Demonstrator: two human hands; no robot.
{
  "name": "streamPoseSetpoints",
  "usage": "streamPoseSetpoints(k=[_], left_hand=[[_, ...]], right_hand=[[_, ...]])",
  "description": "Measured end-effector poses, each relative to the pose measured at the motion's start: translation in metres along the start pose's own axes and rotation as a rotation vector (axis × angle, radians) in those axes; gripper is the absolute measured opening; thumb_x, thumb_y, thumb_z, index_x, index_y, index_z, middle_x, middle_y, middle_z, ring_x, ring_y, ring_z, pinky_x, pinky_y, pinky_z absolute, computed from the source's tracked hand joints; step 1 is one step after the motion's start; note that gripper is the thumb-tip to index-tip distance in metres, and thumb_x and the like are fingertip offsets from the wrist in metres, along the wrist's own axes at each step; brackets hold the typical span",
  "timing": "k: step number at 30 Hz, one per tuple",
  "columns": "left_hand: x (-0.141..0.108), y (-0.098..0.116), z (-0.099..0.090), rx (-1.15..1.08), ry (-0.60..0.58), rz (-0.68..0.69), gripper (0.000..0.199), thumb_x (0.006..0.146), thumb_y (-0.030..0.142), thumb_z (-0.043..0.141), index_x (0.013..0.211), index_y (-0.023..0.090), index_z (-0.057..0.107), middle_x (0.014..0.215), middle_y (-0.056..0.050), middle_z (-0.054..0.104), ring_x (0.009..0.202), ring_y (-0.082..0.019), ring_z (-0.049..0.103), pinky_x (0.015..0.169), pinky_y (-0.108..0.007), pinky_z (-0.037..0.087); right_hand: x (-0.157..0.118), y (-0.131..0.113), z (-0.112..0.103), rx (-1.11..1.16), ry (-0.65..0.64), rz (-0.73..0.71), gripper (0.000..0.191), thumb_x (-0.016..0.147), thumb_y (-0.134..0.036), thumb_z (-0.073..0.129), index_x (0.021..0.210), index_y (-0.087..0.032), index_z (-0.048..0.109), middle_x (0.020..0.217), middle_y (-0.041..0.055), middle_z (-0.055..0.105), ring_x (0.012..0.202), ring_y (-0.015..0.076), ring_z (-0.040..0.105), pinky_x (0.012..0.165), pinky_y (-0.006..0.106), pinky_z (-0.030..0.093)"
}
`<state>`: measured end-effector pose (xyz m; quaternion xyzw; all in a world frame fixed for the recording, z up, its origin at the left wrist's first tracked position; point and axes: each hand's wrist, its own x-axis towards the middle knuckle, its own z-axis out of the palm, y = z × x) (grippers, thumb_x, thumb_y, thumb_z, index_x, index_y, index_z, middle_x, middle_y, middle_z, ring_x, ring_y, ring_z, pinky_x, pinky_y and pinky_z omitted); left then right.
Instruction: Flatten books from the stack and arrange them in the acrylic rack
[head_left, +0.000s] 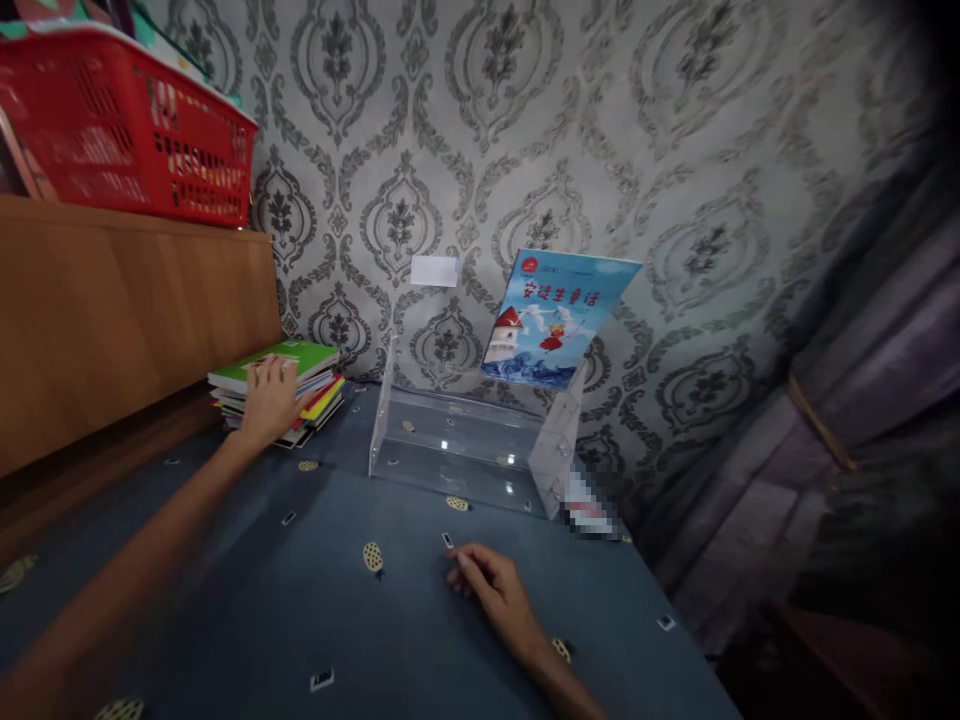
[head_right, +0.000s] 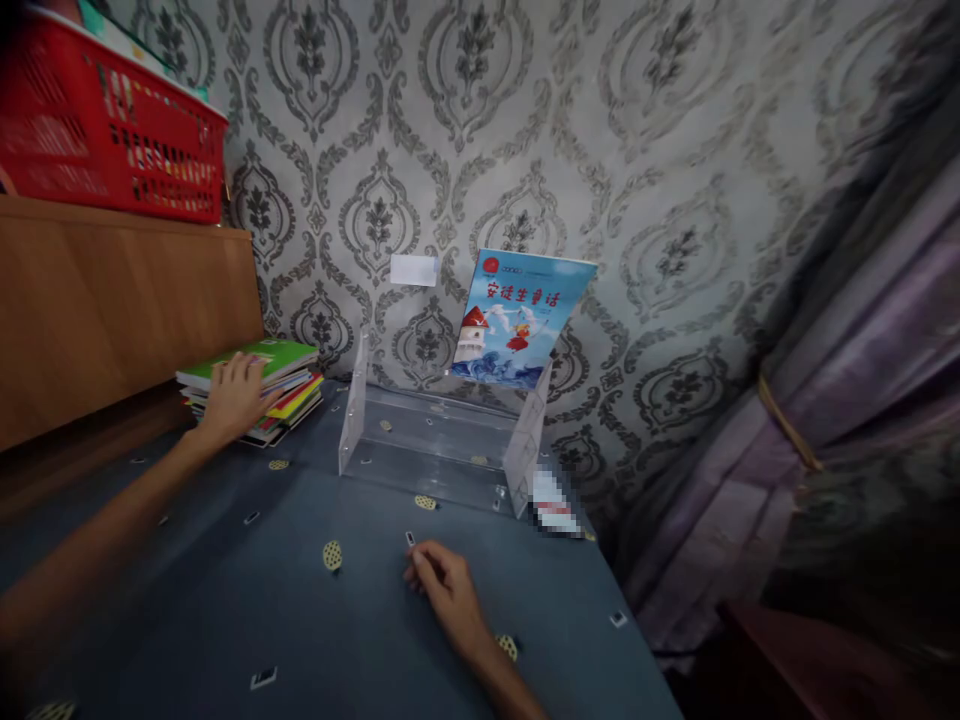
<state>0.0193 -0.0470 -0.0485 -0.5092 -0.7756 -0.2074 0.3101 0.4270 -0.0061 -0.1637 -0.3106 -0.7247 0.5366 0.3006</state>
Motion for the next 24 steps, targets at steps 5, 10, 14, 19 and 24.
streamPoseSetpoints(k=[5,10,14,19,24], left_hand=[[0.019,-0.032,-0.001,0.164,-0.368,-0.072,0.062,0.091,0.051,0.051,0.134,0.007,0.052,0.142,-0.032,0.052,0.134,-0.049,0.045,0.102,-0.072,0.034],[0.023,-0.048,-0.005,0.185,-0.443,-0.026,0.061,0.091,0.051,0.054,0.139,0.014,0.051,0.142,-0.025,0.056,0.129,-0.042,0.052,0.105,-0.062,0.037],[0.024,-0.056,-0.010,0.197,-0.499,0.005,0.067,0.090,0.050,0.058,0.146,0.017,0.046,0.148,-0.019,0.053,0.131,-0.037,0.053,0.106,-0.047,0.041],[0.025,-0.056,-0.016,0.217,-0.540,0.025,0.067,0.093,0.047,0.054,0.150,0.014,0.043,0.150,-0.019,0.052,0.131,-0.035,0.053,0.103,-0.042,0.043],[0.024,-0.047,-0.023,0.231,-0.534,0.026,0.060,0.098,0.044,0.043,0.149,0.013,0.045,0.148,-0.019,0.054,0.129,-0.035,0.056,0.100,-0.043,0.045]], right_hand=[[0.002,-0.001,-0.004,0.023,-0.009,-0.003,0.056,0.079,-0.078,0.056,0.082,-0.025,0.071,0.072,0.0078,0.071,0.066,0.0236,0.064,0.064,0.038,0.050],[0.001,-0.001,-0.004,-0.011,-0.026,-0.001,0.060,0.080,-0.078,0.054,0.086,-0.021,0.072,0.073,0.0080,0.071,0.067,0.0219,0.064,0.066,0.035,0.051],[0.000,-0.001,-0.004,-0.028,-0.045,-0.009,0.060,0.082,-0.075,0.054,0.085,-0.018,0.070,0.073,0.0075,0.070,0.068,0.0203,0.064,0.066,0.033,0.050],[-0.002,-0.002,-0.005,-0.074,-0.076,-0.036,0.055,0.087,-0.069,0.052,0.090,-0.017,0.070,0.078,0.0082,0.071,0.073,0.0210,0.064,0.070,0.034,0.051],[-0.004,-0.005,-0.007,-0.101,-0.081,-0.047,0.050,0.088,-0.064,0.052,0.090,-0.017,0.070,0.079,0.0082,0.071,0.075,0.0218,0.065,0.072,0.035,0.051]])
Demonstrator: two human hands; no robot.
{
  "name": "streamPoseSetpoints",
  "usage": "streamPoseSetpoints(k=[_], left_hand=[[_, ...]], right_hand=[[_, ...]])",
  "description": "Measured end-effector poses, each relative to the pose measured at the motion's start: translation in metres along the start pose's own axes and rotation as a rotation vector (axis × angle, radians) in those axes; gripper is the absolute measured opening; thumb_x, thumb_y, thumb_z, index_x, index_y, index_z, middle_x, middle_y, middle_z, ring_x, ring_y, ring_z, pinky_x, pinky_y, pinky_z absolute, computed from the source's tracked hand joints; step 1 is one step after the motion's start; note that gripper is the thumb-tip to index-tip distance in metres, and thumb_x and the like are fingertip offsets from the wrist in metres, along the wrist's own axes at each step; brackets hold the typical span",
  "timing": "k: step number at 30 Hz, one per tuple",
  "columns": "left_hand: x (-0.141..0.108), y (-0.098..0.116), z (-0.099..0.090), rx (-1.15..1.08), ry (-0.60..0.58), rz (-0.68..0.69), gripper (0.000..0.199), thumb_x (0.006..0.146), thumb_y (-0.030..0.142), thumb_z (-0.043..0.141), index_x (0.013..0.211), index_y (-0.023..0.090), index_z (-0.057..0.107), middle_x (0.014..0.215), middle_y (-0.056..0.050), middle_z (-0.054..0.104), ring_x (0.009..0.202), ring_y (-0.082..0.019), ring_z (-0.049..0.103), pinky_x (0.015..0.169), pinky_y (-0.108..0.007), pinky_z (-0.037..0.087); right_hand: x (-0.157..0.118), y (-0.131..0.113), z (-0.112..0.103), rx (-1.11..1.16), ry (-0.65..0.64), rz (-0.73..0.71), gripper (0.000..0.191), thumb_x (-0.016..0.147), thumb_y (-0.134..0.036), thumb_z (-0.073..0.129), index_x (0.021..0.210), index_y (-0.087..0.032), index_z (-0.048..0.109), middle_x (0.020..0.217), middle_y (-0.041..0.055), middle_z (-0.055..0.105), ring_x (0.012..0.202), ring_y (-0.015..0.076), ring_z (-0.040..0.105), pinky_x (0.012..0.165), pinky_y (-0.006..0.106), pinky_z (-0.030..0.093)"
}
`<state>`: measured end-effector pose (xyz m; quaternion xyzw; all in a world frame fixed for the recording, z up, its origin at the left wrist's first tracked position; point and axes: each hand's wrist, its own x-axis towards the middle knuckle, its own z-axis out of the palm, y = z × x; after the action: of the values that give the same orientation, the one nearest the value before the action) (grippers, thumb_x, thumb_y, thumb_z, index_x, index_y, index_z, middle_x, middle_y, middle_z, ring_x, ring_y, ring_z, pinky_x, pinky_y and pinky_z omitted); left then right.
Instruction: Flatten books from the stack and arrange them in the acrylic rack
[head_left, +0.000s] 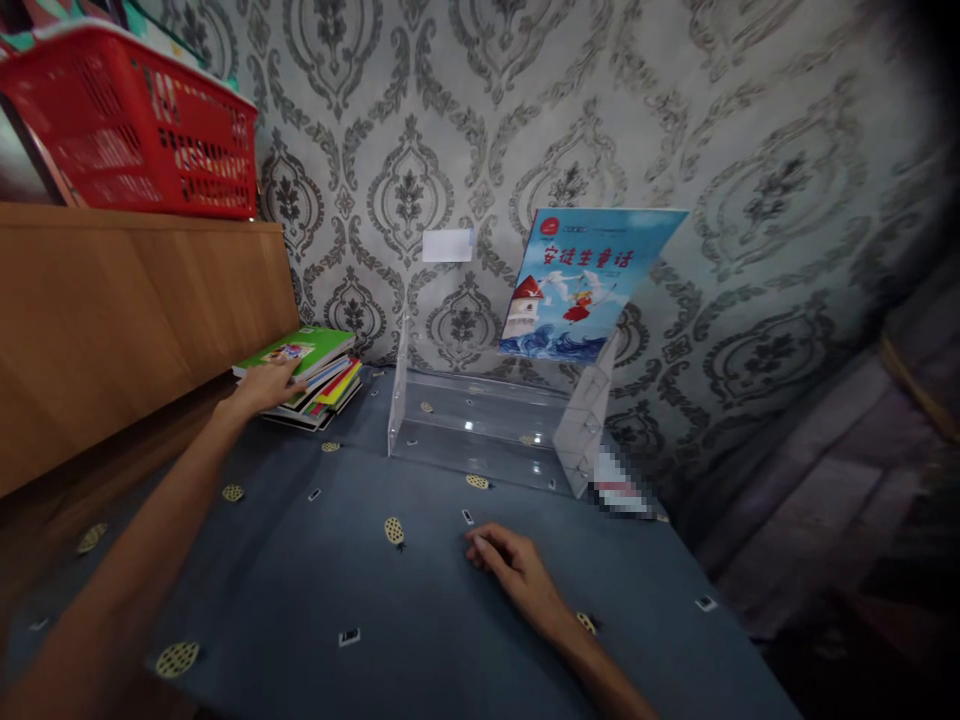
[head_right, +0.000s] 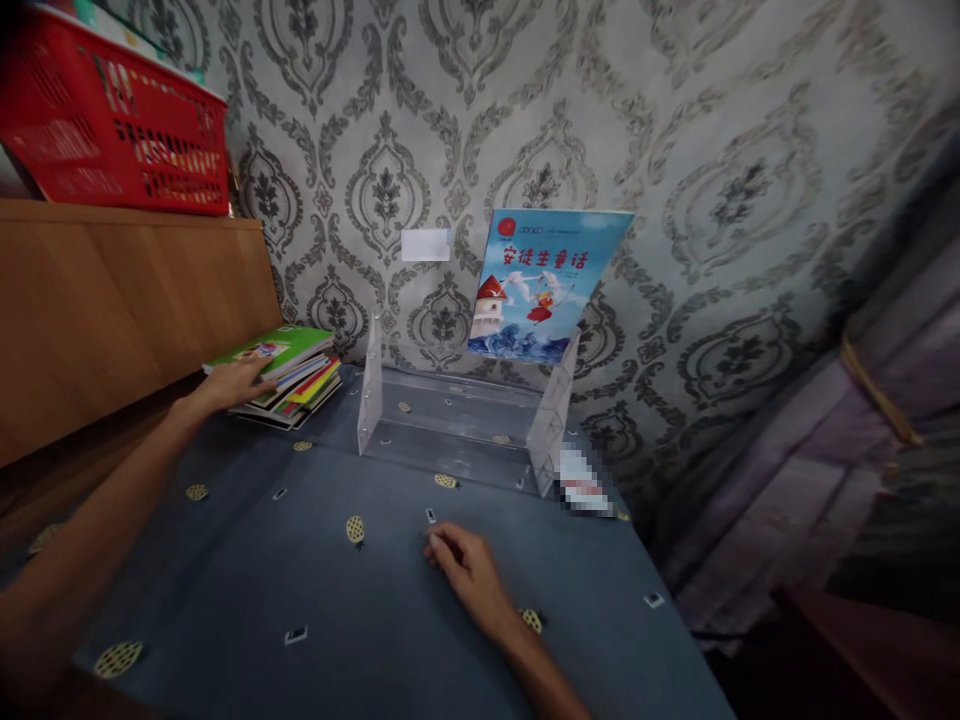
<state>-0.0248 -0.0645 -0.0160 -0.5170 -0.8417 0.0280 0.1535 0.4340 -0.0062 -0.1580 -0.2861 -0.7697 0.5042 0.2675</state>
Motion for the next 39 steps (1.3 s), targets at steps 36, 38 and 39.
streamPoseSetpoints(k=[36,38,39], left_hand=[[-0.111,0.099,-0.005,0.019,0.389,0.007,0.047,0.092,0.025,0.047,0.134,0.009,0.058,0.131,-0.026,0.061,0.123,-0.043,0.052,0.090,-0.054,0.047],[-0.117,0.103,0.000,-0.013,0.389,0.018,0.047,0.089,0.023,0.048,0.133,0.009,0.060,0.138,-0.026,0.057,0.128,-0.044,0.050,0.091,-0.055,0.047],[-0.119,0.103,0.004,-0.038,0.395,0.038,0.047,0.088,0.023,0.048,0.132,0.010,0.061,0.142,-0.026,0.055,0.130,-0.044,0.049,0.093,-0.056,0.047]], right_hand=[[0.107,-0.077,0.121,0.774,-0.219,0.206,0.051,0.075,-0.055,0.080,0.108,-0.019,0.064,0.103,0.0064,0.070,0.090,0.0183,0.071,0.080,0.032,0.055],[0.126,-0.089,0.143,0.982,-0.239,0.281,0.046,0.077,-0.055,0.079,0.100,-0.019,0.062,0.091,0.0024,0.069,0.077,0.0150,0.070,0.075,0.031,0.056],[0.134,-0.093,0.152,1.056,-0.231,0.302,0.042,0.081,-0.053,0.076,0.098,-0.019,0.060,0.084,0.0003,0.068,0.071,0.0130,0.068,0.071,0.029,0.055]])
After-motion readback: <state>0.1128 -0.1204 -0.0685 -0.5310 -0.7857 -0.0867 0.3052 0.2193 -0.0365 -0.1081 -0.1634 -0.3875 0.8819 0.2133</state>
